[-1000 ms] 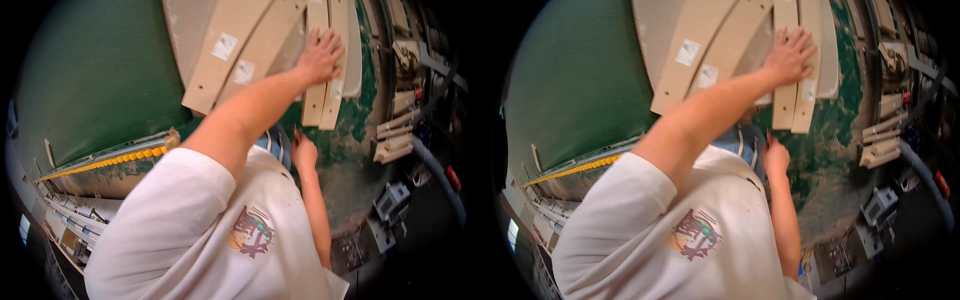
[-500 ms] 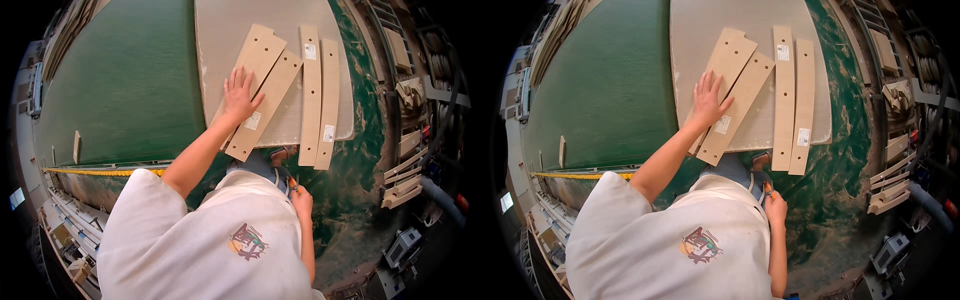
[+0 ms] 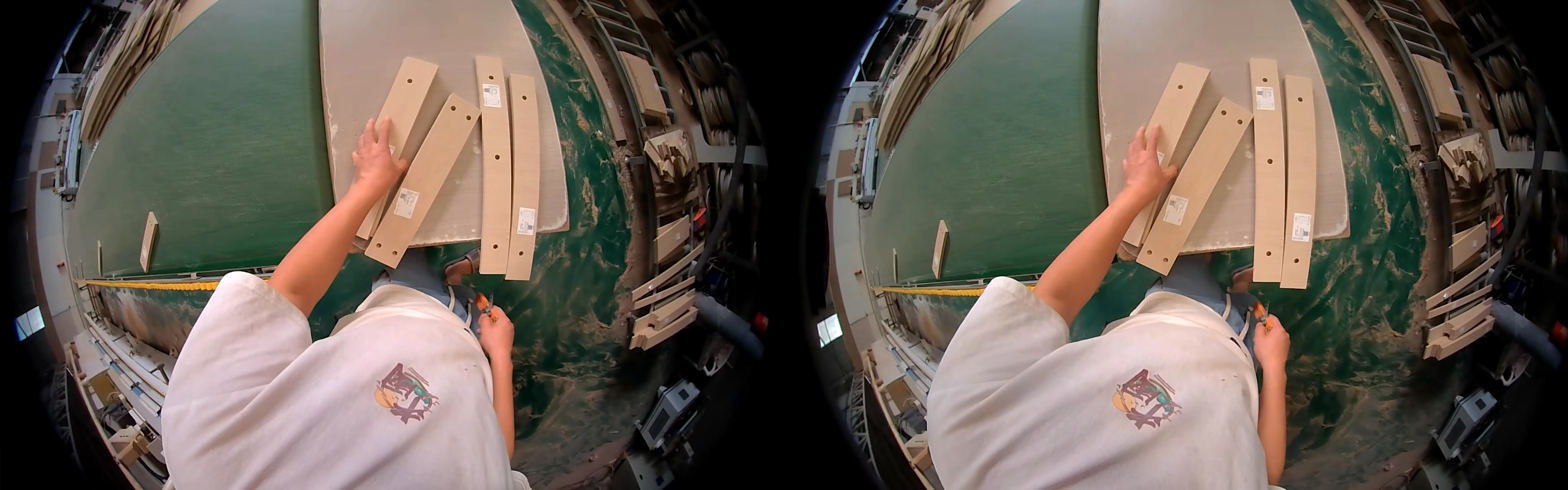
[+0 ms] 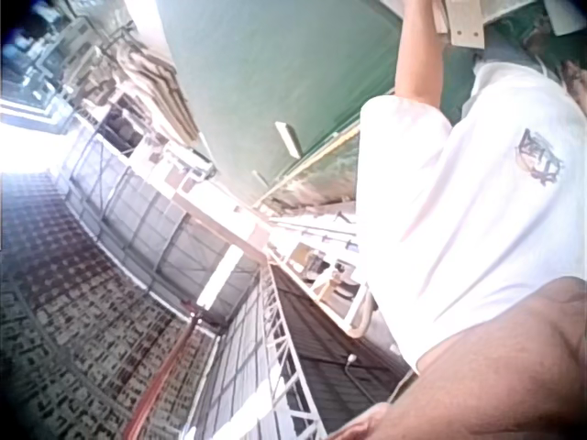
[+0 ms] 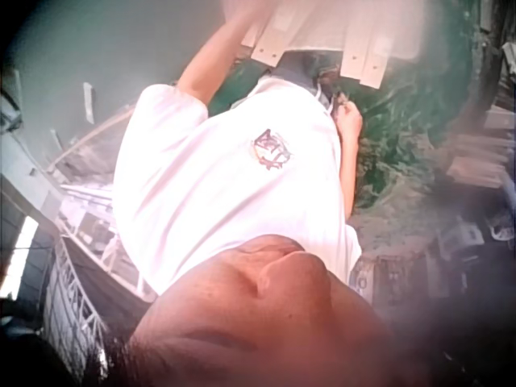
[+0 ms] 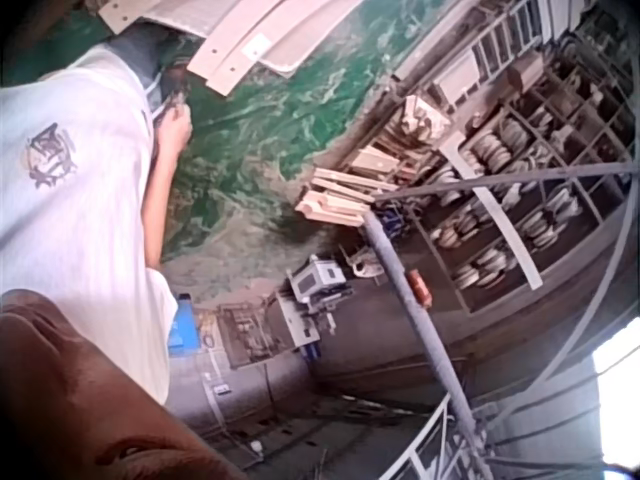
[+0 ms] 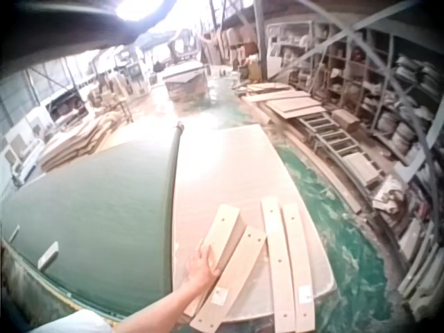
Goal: The person feeds wooden panels into an industrial machine and uses a handheld orange scraper to clean the edges of the panels on a work table.
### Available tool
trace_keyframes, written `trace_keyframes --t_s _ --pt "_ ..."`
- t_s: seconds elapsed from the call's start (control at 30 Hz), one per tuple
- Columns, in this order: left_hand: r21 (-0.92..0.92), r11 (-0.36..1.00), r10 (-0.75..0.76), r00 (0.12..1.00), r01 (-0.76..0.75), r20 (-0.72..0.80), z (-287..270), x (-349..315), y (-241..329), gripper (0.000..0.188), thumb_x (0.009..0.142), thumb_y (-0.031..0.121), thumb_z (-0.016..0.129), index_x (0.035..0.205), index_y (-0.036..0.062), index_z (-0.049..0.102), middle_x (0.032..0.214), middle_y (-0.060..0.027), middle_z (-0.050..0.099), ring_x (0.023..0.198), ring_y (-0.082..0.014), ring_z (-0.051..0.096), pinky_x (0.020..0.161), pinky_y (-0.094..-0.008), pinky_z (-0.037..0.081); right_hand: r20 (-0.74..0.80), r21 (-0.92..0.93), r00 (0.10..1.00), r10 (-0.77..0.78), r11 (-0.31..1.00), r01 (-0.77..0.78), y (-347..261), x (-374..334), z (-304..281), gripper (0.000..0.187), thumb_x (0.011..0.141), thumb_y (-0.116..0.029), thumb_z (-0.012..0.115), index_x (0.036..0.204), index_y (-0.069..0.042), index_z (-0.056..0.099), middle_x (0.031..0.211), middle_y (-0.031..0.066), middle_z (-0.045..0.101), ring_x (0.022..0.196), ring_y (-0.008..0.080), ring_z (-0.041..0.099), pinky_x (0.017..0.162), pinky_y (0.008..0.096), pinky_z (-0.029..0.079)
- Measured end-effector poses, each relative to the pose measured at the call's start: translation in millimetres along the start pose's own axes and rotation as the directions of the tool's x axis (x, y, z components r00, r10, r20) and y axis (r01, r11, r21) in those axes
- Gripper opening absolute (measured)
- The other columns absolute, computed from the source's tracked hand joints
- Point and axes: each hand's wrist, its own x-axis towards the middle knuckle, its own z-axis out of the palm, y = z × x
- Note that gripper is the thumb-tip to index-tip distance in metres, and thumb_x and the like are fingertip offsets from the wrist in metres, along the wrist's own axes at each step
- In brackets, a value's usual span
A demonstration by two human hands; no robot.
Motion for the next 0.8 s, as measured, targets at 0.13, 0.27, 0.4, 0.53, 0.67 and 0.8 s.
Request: trace_keyframes --t_s 0.13,0.27,0.4,0.53,0.67,0.8 --pt "0.003 0.998 -0.07 0.997 0.07 0.023 -9.0 4.5 -7.8 0.085 0.073 0.025 0.085 0.151 0.0232 0.05 0.155 -0.0174 0.042 0.137 -0.0381 0.047 0.107 -0.0574 0.043 0.033 0.049 0.999 0.035 0.998 -0.037 3.4 -6.3 -7.4 0.027 0.092 -0.027 0.061 0.11 -0.008 0.069 0.08 0.0191 0.072 0.083 0.0418 0.071 0.077 0.0513 0.055" --pt "-0.02 1.0 -0.024 0.998 0.023 -0.06 -34.0 -3.4 0.2 0.083 0.072 0.019 0.081 0.15 0.0216 0.053 0.15 -0.0199 0.047 0.133 -0.0393 0.05 0.108 -0.0559 0.043 0.0 0.072 1.0 0.005 0.997 -0.005 12.6 -13.5 -7.3 0.026 0.092 -0.025 0.061 0.109 -0.007 0.07 0.073 0.0156 0.072 0.074 0.037 0.073 0.074 0.0479 0.056" --pt "-0.249 0.968 0.03 0.997 -0.046 -0.067 -36.2 -43.0 27.7 0.079 0.072 0.019 0.082 0.146 0.0181 0.054 0.147 -0.0212 0.048 0.135 -0.0404 0.048 0.106 -0.0557 0.042 0.015 0.069 1.0 0.022 0.997 -0.023 28.5 -7.6 -4.3 0.026 0.093 -0.025 0.061 0.109 -0.007 0.07 0.072 0.0153 0.071 0.071 0.0333 0.074 0.073 0.0451 0.057" --pt "-0.262 0.963 0.056 0.997 -0.069 -0.057 -22.6 -88.2 52.4 0.08 0.072 0.02 0.083 0.146 0.0147 0.053 0.147 -0.0212 0.048 0.134 -0.0406 0.048 0.106 -0.0546 0.042 0.023 0.134 0.999 0.028 0.99 -0.031 18.2 -5.1 -15.0 0.026 0.093 -0.024 0.06 0.11 -0.007 0.07 0.072 0.0144 0.072 0.068 0.0299 0.074 0.072 0.043 0.057" --pt "0.014 0.996 0.091 0.995 -0.092 0.047 5.4 -97.6 61.6 0.104 0.07 0.024 0.086 0.159 0.0196 0.033 0.153 -0.0212 0.04 0.137 -0.0407 0.045 0.105 -0.0552 0.042 0.031 0.121 0.999 0.025 0.992 -0.029 16.8 -0.3 -24.2 0.026 0.092 -0.023 0.06 0.109 -0.006 0.07 0.073 0.0153 0.072 0.068 0.029 0.075 0.072 0.042 0.057" --pt "0.049 0.998 0.015 0.98 -0.025 0.2 2.6 -89.9 61.8 0.115 0.071 0.027 0.087 0.164 0.0229 0.021 0.156 -0.0191 0.037 0.138 -0.0403 0.044 0.108 -0.0585 0.04 0.022 0.155 0.999 0.022 0.988 -0.026 17.9 4.0 -29.6 0.021 0.092 -0.02 0.061 0.105 -0.005 0.07 0.071 0.0116 0.07 0.064 0.0229 0.072 0.066 0.0386 0.056"
